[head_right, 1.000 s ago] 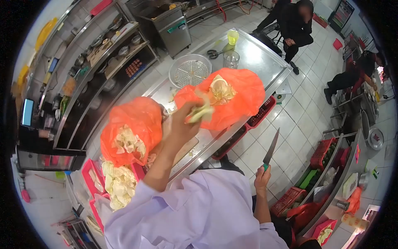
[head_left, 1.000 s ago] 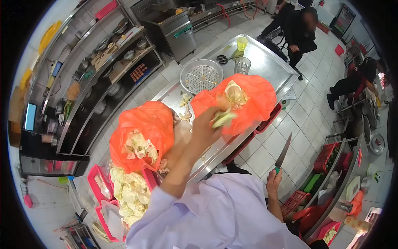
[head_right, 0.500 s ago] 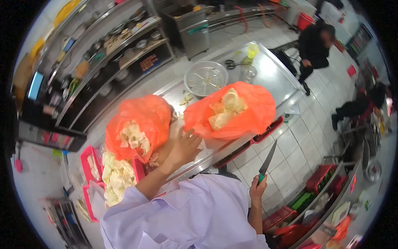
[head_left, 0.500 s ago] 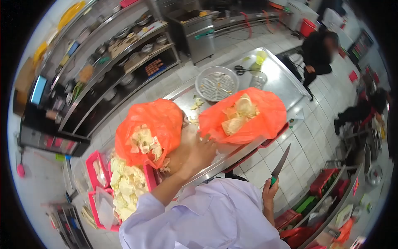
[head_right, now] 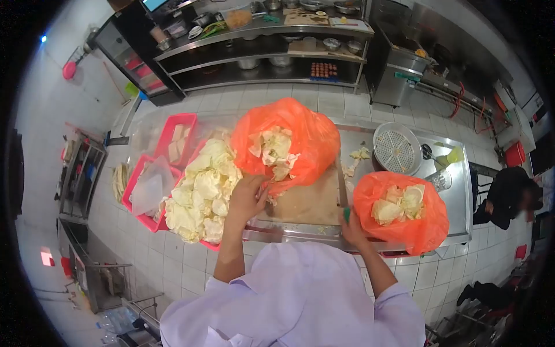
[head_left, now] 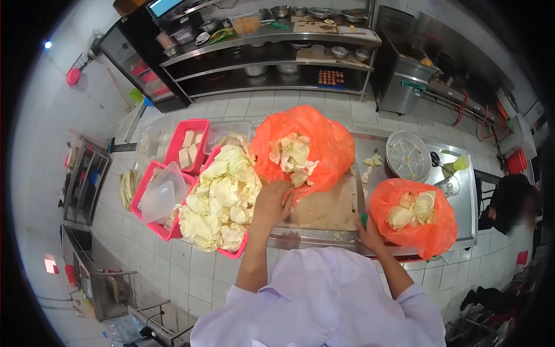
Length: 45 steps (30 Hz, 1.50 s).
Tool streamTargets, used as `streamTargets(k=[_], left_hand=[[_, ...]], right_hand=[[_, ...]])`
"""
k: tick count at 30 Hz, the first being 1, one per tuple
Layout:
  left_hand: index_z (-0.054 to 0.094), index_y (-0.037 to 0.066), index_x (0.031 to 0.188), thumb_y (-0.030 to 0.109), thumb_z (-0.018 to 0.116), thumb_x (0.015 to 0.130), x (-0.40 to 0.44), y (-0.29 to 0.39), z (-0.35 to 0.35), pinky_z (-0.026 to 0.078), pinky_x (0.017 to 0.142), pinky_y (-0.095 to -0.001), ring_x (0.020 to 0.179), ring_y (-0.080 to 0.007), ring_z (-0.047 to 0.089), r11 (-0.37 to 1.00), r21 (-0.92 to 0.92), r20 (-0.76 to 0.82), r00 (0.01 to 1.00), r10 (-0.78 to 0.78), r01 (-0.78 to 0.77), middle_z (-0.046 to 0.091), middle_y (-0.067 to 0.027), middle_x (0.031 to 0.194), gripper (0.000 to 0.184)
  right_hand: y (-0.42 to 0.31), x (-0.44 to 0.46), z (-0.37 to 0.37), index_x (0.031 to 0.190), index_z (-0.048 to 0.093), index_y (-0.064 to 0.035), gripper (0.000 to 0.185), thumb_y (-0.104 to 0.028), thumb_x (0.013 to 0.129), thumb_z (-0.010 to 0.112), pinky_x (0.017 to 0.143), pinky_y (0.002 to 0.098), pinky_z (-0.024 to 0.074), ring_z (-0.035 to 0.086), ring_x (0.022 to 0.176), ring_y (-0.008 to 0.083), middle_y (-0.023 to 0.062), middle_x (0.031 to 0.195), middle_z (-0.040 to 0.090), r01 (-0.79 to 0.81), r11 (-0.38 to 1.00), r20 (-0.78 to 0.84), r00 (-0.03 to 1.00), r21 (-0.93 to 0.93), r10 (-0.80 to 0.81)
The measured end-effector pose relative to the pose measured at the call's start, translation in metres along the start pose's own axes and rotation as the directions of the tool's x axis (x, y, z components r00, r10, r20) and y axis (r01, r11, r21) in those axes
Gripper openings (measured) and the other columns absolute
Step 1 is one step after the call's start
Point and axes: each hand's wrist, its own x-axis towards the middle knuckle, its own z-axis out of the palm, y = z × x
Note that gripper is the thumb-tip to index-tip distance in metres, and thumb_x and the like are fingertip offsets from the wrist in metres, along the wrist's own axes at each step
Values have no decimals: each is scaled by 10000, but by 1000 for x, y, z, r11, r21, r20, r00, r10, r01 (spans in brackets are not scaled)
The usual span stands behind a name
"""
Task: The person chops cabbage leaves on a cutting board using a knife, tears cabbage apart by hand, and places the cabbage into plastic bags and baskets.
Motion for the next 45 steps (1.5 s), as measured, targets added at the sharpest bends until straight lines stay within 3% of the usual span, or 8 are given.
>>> streamTargets(k=[6, 9, 18, 25, 31, 36, 43, 45], left_hand=[[706, 40, 1058, 114, 715, 866, -5, 8, -13, 530, 852, -450, 986, -360, 663, 981, -177, 136, 989, -61, 84, 706, -164, 1020, 206], [686, 18, 1114, 99, 703, 869, 20, -7, 16, 526, 865, -457, 1007, -385, 656, 966, -258, 108, 994, 23, 6, 693, -191, 1055, 259], [651, -8, 1065, 128, 732, 795, 130, -74, 142, 512, 937, -467, 1097, -400, 629, 882, 159, -21, 895, -446, 443, 647, -250, 1128, 313], [680, 38, 1029, 156, 804, 737, 132, -75, 102, 549, 860, -450, 1013, -375, 669, 979, 171, -87, 992, -95, 109, 651, -198, 1157, 338], [472, 81, 1364, -54, 710, 777, 133, -85, 52, 557, 816, -374, 994, -332, 688, 518, -763, 133, 878, -460, 387, 642, -226, 1181, 648], [326, 137, 1493, -114, 640, 834, 126, -58, 19, 573, 882, -344, 1178, -281, 652, 958, -61, -269, 920, -285, 279, 604, -240, 1329, 772], [451, 67, 1402, -80, 641, 819, 127, -75, 32, 580, 882, -441, 1111, -409, 669, 893, -447, -229, 960, -161, 43, 624, -264, 1285, 631], [586, 57, 1303, 21, 662, 841, 120, -79, 43, 577, 873, -454, 1115, -347, 684, 993, 101, -61, 996, 72, -66, 664, -224, 1254, 470]], right_hand=[[-59, 81, -155, 1396, 469, 35, 490, -170, 987, 645, 1003, 429, 480, 643, 1064, 319, 198, 1205, 634, -411, 907, -379, 856, -88, 351], [-81, 95, -223, 1151, 568, -2, 234, -170, 995, 612, 833, 413, 515, 648, 915, 355, 146, 994, 663, 5, 725, -585, 587, -688, -559], [-137, 10, -139, 1080, 634, -59, 212, -261, 1018, 625, 809, 330, 518, 647, 875, 127, 47, 973, 695, -74, 955, -260, 953, 288, 153], [-138, -54, -53, 935, 522, -50, 162, -76, 937, 683, 814, 318, 527, 673, 929, 143, 107, 1111, 696, -226, 767, 23, 964, 600, 265], [-128, -41, -86, 931, 498, -45, 154, -14, 941, 649, 820, 309, 534, 688, 933, 161, 94, 1058, 657, -164, 783, -42, 971, 600, 235], [-153, -9, -102, 936, 490, -42, 152, 2, 957, 633, 850, 312, 529, 688, 949, 168, 93, 1071, 640, -78, 792, -90, 982, 605, 166], [-164, -6, -78, 944, 496, -47, 155, 6, 952, 642, 849, 296, 517, 676, 963, 147, 77, 1067, 633, -46, 713, -20, 996, 699, 84], [-161, -16, -74, 957, 505, -48, 151, 2, 946, 647, 839, 287, 510, 665, 941, 140, 73, 1062, 628, -68, 786, -36, 993, 615, 114]])
